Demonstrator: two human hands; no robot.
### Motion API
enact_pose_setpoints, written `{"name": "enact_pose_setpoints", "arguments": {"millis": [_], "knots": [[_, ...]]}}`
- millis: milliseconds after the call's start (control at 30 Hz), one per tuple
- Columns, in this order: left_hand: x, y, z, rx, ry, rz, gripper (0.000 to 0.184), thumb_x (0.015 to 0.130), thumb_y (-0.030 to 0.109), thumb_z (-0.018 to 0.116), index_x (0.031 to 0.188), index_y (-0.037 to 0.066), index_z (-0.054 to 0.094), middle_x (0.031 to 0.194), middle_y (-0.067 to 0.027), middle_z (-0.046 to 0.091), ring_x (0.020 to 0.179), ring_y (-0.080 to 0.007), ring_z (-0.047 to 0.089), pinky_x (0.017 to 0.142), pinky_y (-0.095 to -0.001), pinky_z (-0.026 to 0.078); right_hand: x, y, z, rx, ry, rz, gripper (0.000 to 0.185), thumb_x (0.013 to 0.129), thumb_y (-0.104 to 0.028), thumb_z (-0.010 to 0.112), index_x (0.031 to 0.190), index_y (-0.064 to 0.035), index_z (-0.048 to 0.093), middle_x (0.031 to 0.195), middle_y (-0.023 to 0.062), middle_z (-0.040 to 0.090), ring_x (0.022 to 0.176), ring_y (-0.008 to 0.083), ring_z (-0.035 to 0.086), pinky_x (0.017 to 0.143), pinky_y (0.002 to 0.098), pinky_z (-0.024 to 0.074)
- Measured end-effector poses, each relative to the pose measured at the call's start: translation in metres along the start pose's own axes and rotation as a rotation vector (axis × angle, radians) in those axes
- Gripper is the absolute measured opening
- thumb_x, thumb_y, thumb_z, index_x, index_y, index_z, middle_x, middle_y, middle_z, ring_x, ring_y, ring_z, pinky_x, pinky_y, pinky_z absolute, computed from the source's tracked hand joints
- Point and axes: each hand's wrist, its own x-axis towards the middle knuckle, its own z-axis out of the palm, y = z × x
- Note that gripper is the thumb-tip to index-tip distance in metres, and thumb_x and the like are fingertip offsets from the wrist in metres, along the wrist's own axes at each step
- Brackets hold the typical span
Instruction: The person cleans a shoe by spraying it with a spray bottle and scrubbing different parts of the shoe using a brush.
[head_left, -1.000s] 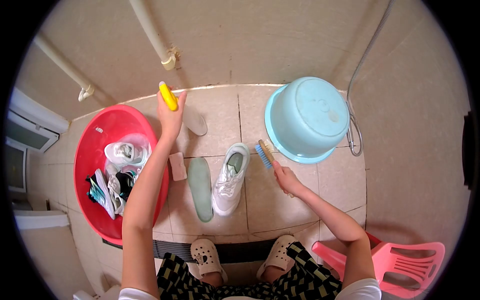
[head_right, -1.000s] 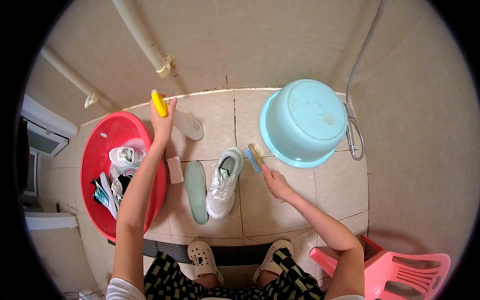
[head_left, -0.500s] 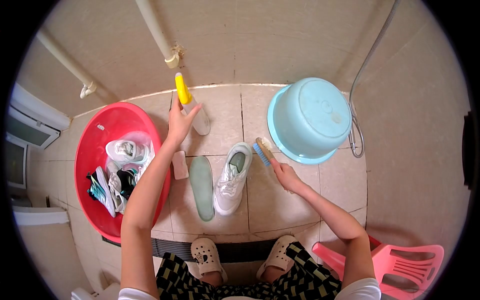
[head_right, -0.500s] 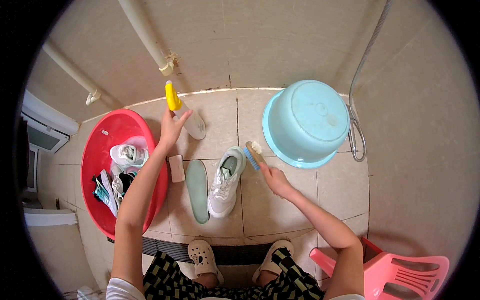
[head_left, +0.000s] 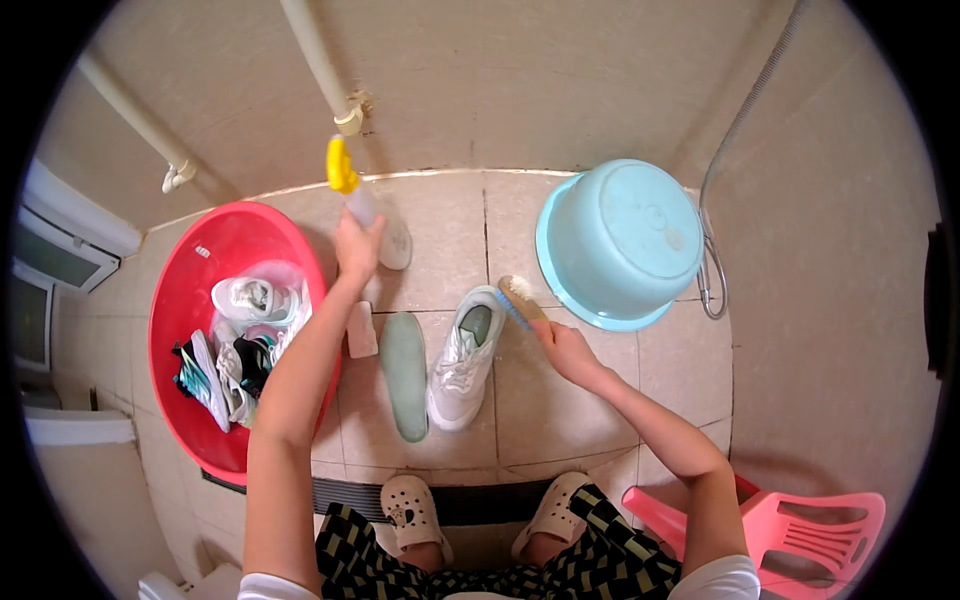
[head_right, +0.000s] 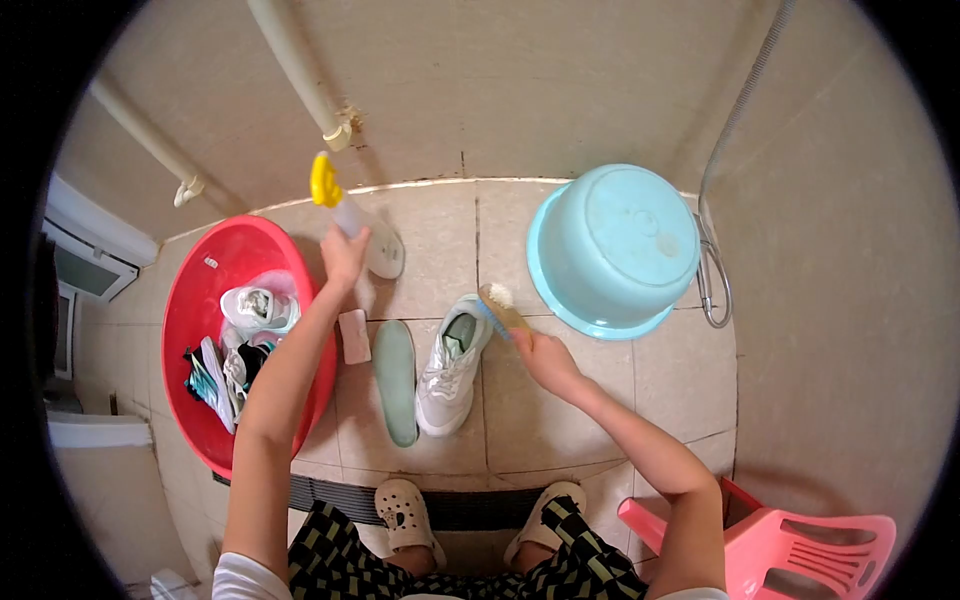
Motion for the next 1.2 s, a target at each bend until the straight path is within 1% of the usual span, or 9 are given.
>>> {"name": "enact_pose_setpoints", "arguments": {"millis": [167, 333, 500, 633, 833, 900, 967, 1100, 1200], "knots": [[0.015, -0.013, -0.012, 0.121, 0.235, -0.133, 0.043, 0.074, 0.025, 0.064, 0.102, -0.004, 0.049, 0.091, -0.0286, 0.060, 0.088, -0.0433, 0.057, 0.077, -0.0475, 0.045, 0.013, -0.045, -0.001, -0.394, 0.008, -0.161, 0.050, 0.088, -0.046, 0.044, 0.081, 0.0011, 0.058, 0.064, 0.0187, 0.061, 0.056, 0.0339, 0.060, 0.053, 0.0414, 0.0478], [0.020, -0.031, -0.004, 0.040, 0.313, -0.116, 0.044, 0.073, 0.016, 0.063, 0.107, -0.003, 0.044, 0.097, -0.0285, 0.058, 0.092, -0.0440, 0.055, 0.083, -0.0478, 0.043, 0.036, -0.045, 0.016, -0.657, 0.108, -0.375, 0.047, 0.085, -0.051, 0.047, 0.077, -0.0048, 0.053, 0.055, 0.0111, 0.059, 0.050, 0.0259, 0.061, 0.046, 0.0364, 0.0469], [0.021, -0.035, -0.001, -0.077, 0.376, -0.164, 0.060, 0.073, 0.013, 0.065, 0.120, -0.004, 0.032, 0.112, -0.0289, 0.050, 0.104, -0.0423, 0.050, 0.090, -0.0440, 0.040, 0.025, -0.037, -0.011, -0.673, 0.084, -0.329, 0.048, 0.085, -0.051, 0.048, 0.077, -0.0034, 0.053, 0.053, 0.0105, 0.058, 0.047, 0.0256, 0.059, 0.044, 0.0358, 0.0464], [0.022, -0.039, 0.004, -0.088, 0.418, -0.178, 0.062, 0.073, 0.012, 0.065, 0.121, -0.007, 0.031, 0.118, -0.0295, 0.045, 0.108, -0.0411, 0.048, 0.093, -0.0426, 0.038, 0.017, -0.019, -0.017, -0.656, 0.091, -0.283, 0.048, 0.085, -0.050, 0.048, 0.073, -0.0028, 0.053, 0.054, 0.0125, 0.059, 0.049, 0.0271, 0.060, 0.046, 0.0371, 0.0471], [0.005, -0.049, 0.022, -0.204, 0.332, -0.430, 0.059, 0.074, 0.013, 0.064, 0.118, -0.010, 0.032, 0.119, -0.0264, 0.045, 0.110, -0.0351, 0.048, 0.096, -0.0393, 0.037, 0.013, -0.006, -0.014, -0.470, 0.067, -0.203, 0.052, 0.088, -0.048, 0.044, 0.076, 0.0015, 0.057, 0.059, 0.0196, 0.059, 0.057, 0.0340, 0.061, 0.053, 0.0420, 0.0490], [-0.022, -0.049, 0.027, -0.477, 0.183, -0.516, 0.063, 0.079, 0.021, 0.061, 0.124, -0.010, 0.031, 0.127, -0.0297, 0.038, 0.116, -0.0382, 0.042, 0.099, -0.0381, 0.033, 0.011, -0.005, -0.018, -0.394, 0.080, -0.182, 0.053, 0.088, -0.047, 0.044, 0.076, 0.0020, 0.058, 0.060, 0.0202, 0.059, 0.057, 0.0350, 0.060, 0.054, 0.0428, 0.0490], [-0.069, -0.042, 0.046, -0.356, 0.185, -0.232, 0.060, 0.083, 0.024, 0.057, 0.126, -0.009, 0.032, 0.127, -0.0284, 0.041, 0.117, -0.0373, 0.042, 0.100, -0.0369, 0.032, 0.009, -0.007, -0.022, -0.318, 0.092, -0.161, 0.053, 0.088, -0.047, 0.044, 0.076, 0.0025, 0.058, 0.060, 0.0208, 0.059, 0.057, 0.0360, 0.060, 0.055, 0.0435, 0.0490], [-0.152, 0.020, 0.043, -0.162, -0.369, 0.197, 0.058, 0.083, 0.019, 0.056, 0.128, -0.010, 0.032, 0.124, -0.0277, 0.044, 0.117, -0.0378, 0.043, 0.098, -0.0400, 0.034, 0.009, -0.011, -0.021, -0.475, 0.117, -0.163, 0.052, 0.087, -0.048, 0.045, 0.074, 0.0004, 0.058, 0.057, 0.0175, 0.059, 0.054, 0.0318, 0.061, 0.050, 0.0403, 0.0485], [-0.171, 0.034, 0.066, -0.163, -0.502, 0.163, 0.047, 0.081, 0.014, 0.055, 0.123, -0.005, 0.042, 0.113, -0.0296, 0.051, 0.104, -0.0401, 0.052, 0.087, -0.0437, 0.043, 0.012, -0.018, -0.007, -0.608, 0.133, -0.277, 0.050, 0.086, -0.050, 0.046, 0.072, -0.0025, 0.056, 0.054, 0.0132, 0.058, 0.050, 0.0265, 0.060, 0.045, 0.0361, 0.0471]]}}
